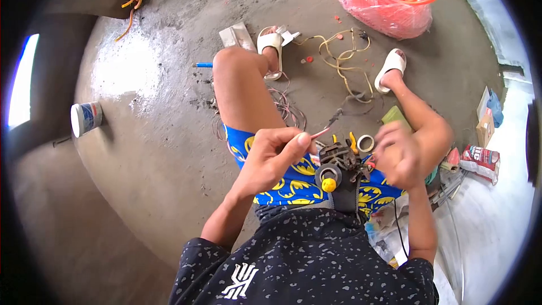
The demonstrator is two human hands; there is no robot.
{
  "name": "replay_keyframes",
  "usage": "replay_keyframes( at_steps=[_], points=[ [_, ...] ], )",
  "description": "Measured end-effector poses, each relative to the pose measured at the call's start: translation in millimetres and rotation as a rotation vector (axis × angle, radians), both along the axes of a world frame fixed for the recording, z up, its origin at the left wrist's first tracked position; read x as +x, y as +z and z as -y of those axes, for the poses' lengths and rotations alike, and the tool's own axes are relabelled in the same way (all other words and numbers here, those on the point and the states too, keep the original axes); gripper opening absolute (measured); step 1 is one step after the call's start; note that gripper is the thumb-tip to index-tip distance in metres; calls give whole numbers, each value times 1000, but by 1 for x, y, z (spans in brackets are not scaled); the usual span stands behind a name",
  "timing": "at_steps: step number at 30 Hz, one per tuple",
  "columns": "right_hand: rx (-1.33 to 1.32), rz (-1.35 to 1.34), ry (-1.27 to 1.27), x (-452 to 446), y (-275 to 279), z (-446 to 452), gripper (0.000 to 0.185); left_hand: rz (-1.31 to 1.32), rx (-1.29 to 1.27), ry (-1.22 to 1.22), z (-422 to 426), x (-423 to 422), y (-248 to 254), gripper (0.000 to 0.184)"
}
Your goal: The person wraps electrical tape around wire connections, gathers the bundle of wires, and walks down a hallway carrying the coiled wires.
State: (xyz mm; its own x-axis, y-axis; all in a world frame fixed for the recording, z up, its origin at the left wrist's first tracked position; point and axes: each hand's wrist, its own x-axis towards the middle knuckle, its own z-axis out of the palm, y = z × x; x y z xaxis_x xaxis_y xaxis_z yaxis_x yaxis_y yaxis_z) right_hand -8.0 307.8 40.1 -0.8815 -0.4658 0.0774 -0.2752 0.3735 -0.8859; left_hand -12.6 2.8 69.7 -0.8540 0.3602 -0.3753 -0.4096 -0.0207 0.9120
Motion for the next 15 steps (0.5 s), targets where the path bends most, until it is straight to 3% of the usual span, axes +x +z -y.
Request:
replay_keyframes(
  at_steps=[2,4,10,13,15],
  points=[
    [47,473,188,19,6,29,50,47,-7,-19,-3,1,-10,37],
    [215,132,386,37,-23,44,62,51,33,-26,-7,1,-19,37],
    [302,121,442,50,-41,54,60,38,11,-85,-10,4,-28,36],
    [141,6,408,47,-21,59,60,63,0,-123,-10,6,-35,32],
    [29,90,387,45,-5,55,58,29,-86,-79,-17,8,-34,29]
  ],
)
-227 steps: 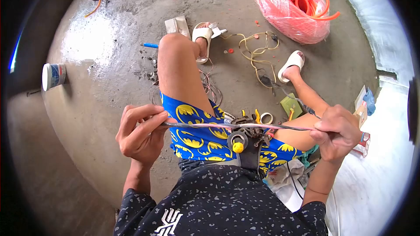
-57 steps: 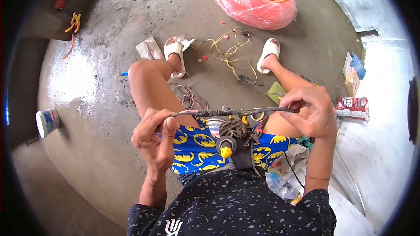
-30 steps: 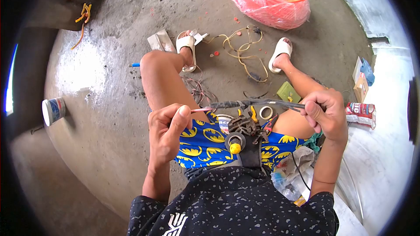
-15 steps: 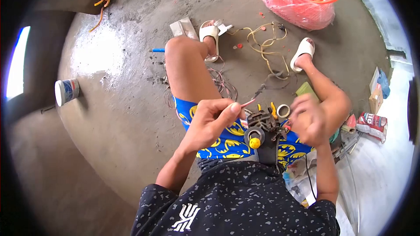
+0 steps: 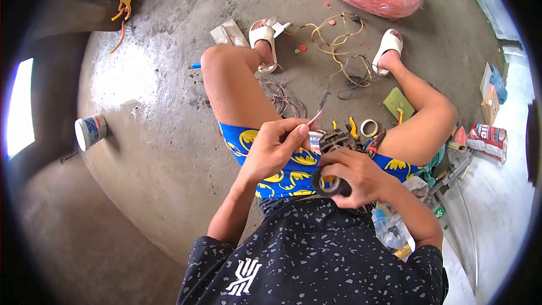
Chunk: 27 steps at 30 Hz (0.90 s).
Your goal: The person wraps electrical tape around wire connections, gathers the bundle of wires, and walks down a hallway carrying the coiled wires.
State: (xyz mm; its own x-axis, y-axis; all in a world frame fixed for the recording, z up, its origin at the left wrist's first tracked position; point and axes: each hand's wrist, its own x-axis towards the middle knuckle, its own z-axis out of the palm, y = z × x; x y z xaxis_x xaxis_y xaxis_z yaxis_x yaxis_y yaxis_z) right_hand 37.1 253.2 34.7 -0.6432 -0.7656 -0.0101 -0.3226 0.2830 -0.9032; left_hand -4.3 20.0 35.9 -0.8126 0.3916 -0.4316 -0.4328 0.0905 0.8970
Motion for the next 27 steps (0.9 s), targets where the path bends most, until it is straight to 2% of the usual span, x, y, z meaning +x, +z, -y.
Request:
replay_keyframes(
  at_steps=[1,2,3,5,6,8,9,11,13,15,16,17,20,22,23,24,25,27],
  points=[
    [-88,104,-32,-1,7,-2,55,-38,-82,37,-4,0,3,25],
    [-207,220,-80,-2,12,-4,41,-5,-72,65,-6,0,11,27],
    [-208,222,-81,-3,13,-5,41,-3,-73,64,-7,3,7,27],
    [-337,229,-237,-7,14,-8,27,-28,-6,155,-9,10,-6,27],
    [-301,319,-288,-5,12,-10,20,-27,-3,153,-8,11,-5,27],
    [-315,349,-396,-3,10,-4,21,17,-8,-37,-2,11,-3,28],
    [-334,393,-440,-1,10,-2,21,17,-11,-31,-2,11,3,28],
    [-299,325,-430,0,10,0,20,-161,-131,-156,-3,9,21,34],
    [-263,251,-426,-2,9,1,19,-175,-174,-124,-7,14,23,34],
    [-204,193,-409,-2,8,2,23,-284,-205,-19,-10,21,17,29],
    [-204,192,-409,-2,9,3,23,-275,-168,41,-12,24,11,19],
    [-138,185,-407,-1,11,4,26,-275,-168,41,-13,25,10,19],
    [-52,187,-371,-2,12,6,29,-594,-362,22,-18,27,4,7],
    [-35,196,-337,-3,12,8,30,-512,-368,66,-18,27,2,7],
    [-163,427,-404,-2,13,9,27,-431,-369,108,-18,26,2,7],
    [-292,657,-466,-2,14,10,24,-284,-362,65,-15,26,4,16],
    [-292,655,-466,-3,12,12,24,-286,-361,66,-16,25,3,16],
    [-195,890,-574,-3,4,16,23,-87,117,306,-16,26,-2,28]
  ],
)
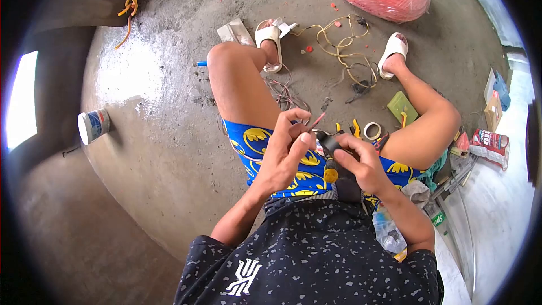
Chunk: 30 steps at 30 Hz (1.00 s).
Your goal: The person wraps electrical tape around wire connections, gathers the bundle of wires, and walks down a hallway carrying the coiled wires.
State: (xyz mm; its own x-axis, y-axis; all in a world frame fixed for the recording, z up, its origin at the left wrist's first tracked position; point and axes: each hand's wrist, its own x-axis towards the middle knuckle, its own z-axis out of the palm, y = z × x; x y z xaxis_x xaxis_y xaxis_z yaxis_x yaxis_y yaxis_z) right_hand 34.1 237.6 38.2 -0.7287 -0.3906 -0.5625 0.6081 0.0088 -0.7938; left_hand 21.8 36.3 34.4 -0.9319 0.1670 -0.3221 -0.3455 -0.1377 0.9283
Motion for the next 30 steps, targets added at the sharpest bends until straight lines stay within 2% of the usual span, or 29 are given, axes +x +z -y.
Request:
replay_keyframes(
  at_steps=[1,4,7,10,17,24,28,30],
  points=[
    [31,-15,48,-3,-4,-1,25,-9,-59,-95,4,-1,-3,41],
    [-55,15,-50,-7,-11,7,29,49,-157,-167,6,-4,11,52],
    [-153,26,-46,-10,-7,7,32,121,-213,-217,10,-4,12,58],
    [-166,-32,18,-10,-12,5,32,180,-151,-203,8,-2,9,56],
    [-223,-6,-26,-4,-14,4,34,186,-143,-239,7,-5,11,51],
    [-200,-64,-37,-5,-14,0,34,195,-1,-211,5,-7,7,41],
    [-169,-43,-19,-5,-17,-3,33,202,-60,-202,4,-12,5,32],
    [-153,-46,-20,-6,-13,-1,32,178,-231,-275,7,-15,0,33]
  ],
)
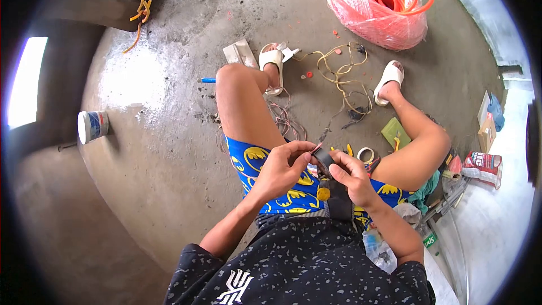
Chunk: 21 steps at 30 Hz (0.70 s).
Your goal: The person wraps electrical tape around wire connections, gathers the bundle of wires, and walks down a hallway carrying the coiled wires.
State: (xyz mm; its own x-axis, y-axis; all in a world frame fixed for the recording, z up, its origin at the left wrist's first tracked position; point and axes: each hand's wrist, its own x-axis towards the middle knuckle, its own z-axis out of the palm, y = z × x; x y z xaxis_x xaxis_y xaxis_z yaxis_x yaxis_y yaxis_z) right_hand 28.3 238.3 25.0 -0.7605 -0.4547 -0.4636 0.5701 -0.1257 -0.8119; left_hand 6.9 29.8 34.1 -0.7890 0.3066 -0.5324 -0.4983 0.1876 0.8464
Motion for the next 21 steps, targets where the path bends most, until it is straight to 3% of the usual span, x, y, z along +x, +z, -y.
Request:
replay_keyframes(
  at_steps=[7,14,17,20,21],
  points=[
    [49,-35,-20,-1,-7,7,31,2,117,83,3,-3,-6,37],
    [34,-45,-28,-4,-5,8,32,27,77,-8,4,-3,2,50],
    [58,-44,-58,2,-11,6,31,29,108,50,1,-2,1,43],
    [44,0,-55,-3,-2,5,27,-38,-21,45,-3,0,-9,33],
    [44,0,-56,-2,-5,5,27,-166,-131,46,-8,3,-9,28]
  ],
)
